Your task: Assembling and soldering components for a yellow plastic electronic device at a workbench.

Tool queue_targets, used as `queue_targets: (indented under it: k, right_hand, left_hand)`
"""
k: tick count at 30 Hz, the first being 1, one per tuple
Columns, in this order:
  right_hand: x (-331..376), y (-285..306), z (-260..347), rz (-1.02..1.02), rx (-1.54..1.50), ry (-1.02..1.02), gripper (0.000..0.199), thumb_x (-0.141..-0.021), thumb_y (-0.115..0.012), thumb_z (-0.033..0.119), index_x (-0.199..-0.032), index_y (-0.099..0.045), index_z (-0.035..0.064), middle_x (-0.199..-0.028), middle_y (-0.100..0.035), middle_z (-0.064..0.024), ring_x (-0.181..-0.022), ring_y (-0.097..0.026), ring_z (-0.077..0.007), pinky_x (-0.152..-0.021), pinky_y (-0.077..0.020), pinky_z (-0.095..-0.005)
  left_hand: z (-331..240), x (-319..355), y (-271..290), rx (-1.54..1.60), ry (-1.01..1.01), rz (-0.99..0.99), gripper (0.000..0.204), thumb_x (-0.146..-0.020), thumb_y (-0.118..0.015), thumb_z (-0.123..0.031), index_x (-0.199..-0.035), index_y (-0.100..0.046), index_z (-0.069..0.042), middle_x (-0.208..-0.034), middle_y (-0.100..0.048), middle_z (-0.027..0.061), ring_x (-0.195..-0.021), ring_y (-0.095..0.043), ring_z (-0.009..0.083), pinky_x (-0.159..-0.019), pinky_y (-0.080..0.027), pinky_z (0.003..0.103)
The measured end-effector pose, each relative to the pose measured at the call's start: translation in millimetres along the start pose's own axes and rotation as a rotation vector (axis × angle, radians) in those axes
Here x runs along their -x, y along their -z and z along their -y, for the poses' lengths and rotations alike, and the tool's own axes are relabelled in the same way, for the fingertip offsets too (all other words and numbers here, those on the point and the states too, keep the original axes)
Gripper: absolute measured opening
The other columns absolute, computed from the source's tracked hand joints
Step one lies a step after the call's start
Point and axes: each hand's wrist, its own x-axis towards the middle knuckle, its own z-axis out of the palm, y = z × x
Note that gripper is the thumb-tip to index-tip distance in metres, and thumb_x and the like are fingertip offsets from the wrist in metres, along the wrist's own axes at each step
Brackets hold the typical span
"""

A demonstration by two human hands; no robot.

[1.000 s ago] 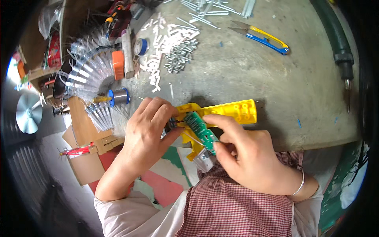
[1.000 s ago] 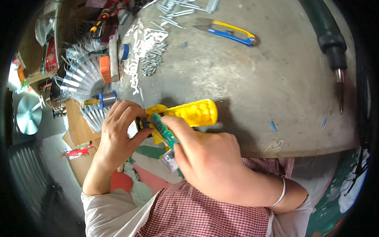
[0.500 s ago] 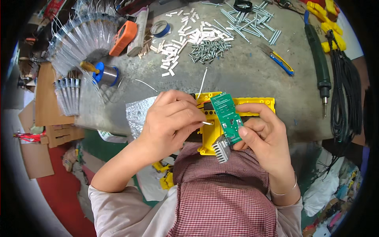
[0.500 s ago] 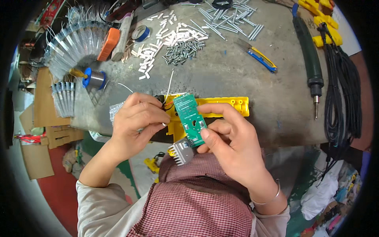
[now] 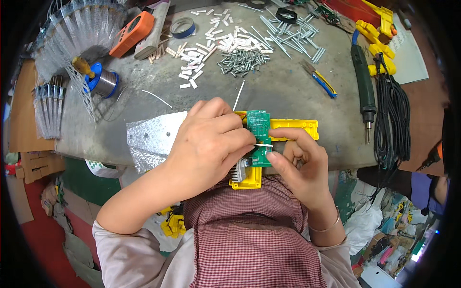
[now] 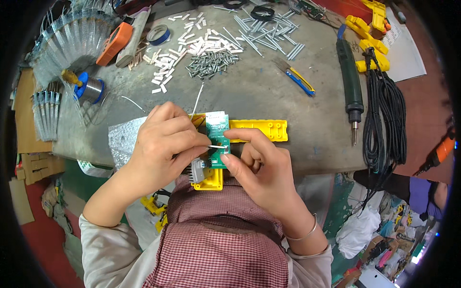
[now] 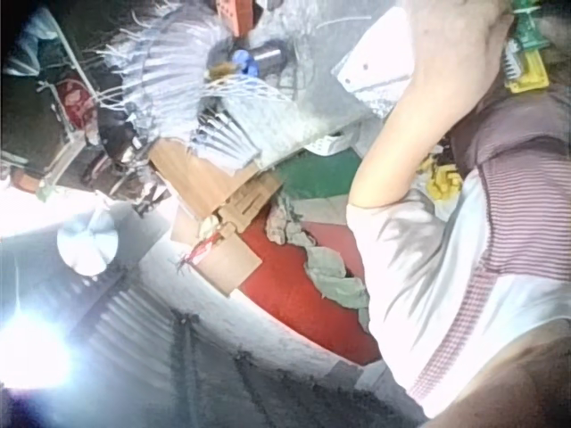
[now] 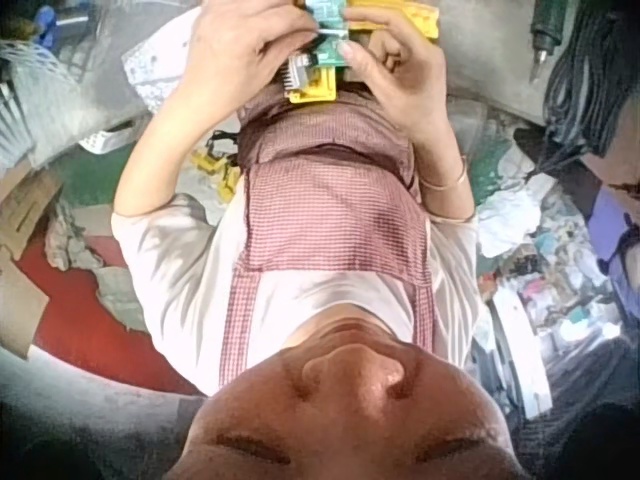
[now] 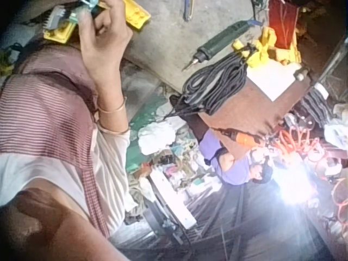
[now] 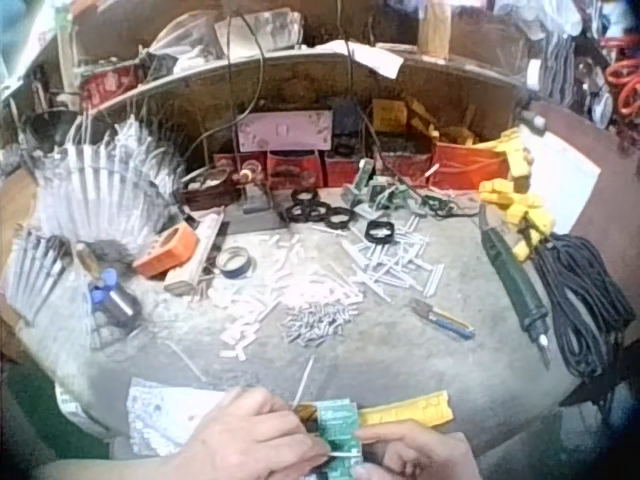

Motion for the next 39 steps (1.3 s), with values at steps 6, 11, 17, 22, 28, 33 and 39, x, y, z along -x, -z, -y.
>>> queue_targets:
  k: [6, 11, 17, 22, 28, 33, 39]
  right_hand:
    - [-3, -1, 2, -0.028, -0.003, 0.024, 0.009, -0.085, -0.069, -0.001, -0.093, -0.065, 0.0016, -0.058, -0.043, 0.0039, -0.052, -0.035, -0.0025, -0.047, -0.0283, -0.0225]
    - [-2, -2, 5, -0.009, -0.066, -0.037, 0.007, -0.085, -0.068, -0.003, -0.088, -0.064, 0.0014, -0.060, -0.048, 0.0043, -0.053, -0.038, -0.0010, -0.048, -0.0297, -0.0209]
    - [-5, 13, 11, -0.096, -0.039, -0.023, 0.002, -0.089, -0.065, 0.000, -0.089, -0.063, 0.0018, -0.068, -0.054, 0.0062, -0.060, -0.042, 0.0005, -0.052, -0.0330, -0.0186]
    - [-18, 30, 14, -0.153, 0.007, -0.048, 0.002, -0.090, -0.066, 0.004, -0.090, -0.064, 0.0015, -0.069, -0.053, 0.0062, -0.062, -0.043, 0.0001, -0.054, -0.0333, -0.0170]
    - [-54, 49, 21, -0.114, 0.232, 0.011, 0.006, -0.086, -0.068, 0.005, -0.090, -0.066, 0.0001, -0.071, -0.054, 0.0050, -0.062, -0.043, -0.0015, -0.056, -0.0349, -0.0181]
    - [-105, 73, 36, -0.065, 0.251, 0.044, 0.013, -0.086, -0.066, 0.010, -0.090, -0.065, -0.0019, -0.075, -0.057, 0.0025, -0.070, -0.047, -0.0050, -0.064, -0.0394, -0.0213]
    - [-202, 65, 31, 0.008, 0.394, 0.219, 0.022, -0.084, -0.064, 0.009, -0.102, -0.065, -0.0020, -0.080, -0.061, -0.0024, -0.075, -0.055, -0.0099, -0.074, -0.0464, -0.0255]
  left_hand:
    - [-1, -1, 4, 0.009, 0.012, 0.027, 0.019, -0.065, -0.079, -0.009, -0.081, -0.070, -0.009, -0.074, -0.058, 0.0027, -0.080, -0.054, 0.0249, -0.071, -0.042, 0.037]
    - [7, 0, 8, 0.164, 0.065, 0.062, 0.019, -0.066, -0.079, -0.009, -0.082, -0.070, -0.009, -0.077, -0.059, 0.0030, -0.081, -0.054, 0.0255, -0.073, -0.043, 0.037]
    - [7, 1, 4, 0.147, 0.031, 0.048, 0.018, -0.066, -0.079, -0.008, -0.082, -0.070, -0.010, -0.082, -0.059, 0.0025, -0.083, -0.055, 0.0252, -0.075, -0.044, 0.037]
    - [6, 0, 3, 0.090, -0.029, 0.055, 0.018, -0.065, -0.077, -0.007, -0.082, -0.070, -0.010, -0.082, -0.057, 0.0020, -0.085, -0.055, 0.0253, -0.073, -0.044, 0.037]
    - [16, 2, 28, 0.103, -0.025, 0.013, 0.021, -0.067, -0.072, -0.001, -0.087, -0.070, -0.008, -0.085, -0.060, 0.0045, -0.087, -0.057, 0.0267, -0.075, -0.046, 0.038]
    - [54, 19, 74, -0.177, 0.240, -0.078, 0.024, -0.066, -0.070, 0.004, -0.089, -0.067, -0.003, -0.090, -0.061, 0.0075, -0.090, -0.058, 0.0288, -0.079, -0.047, 0.038]
    - [92, 31, 76, -0.212, 0.270, 0.107, 0.020, -0.067, -0.073, -0.001, -0.085, -0.064, -0.004, -0.096, -0.059, 0.0083, -0.096, -0.054, 0.0296, -0.085, -0.045, 0.039]
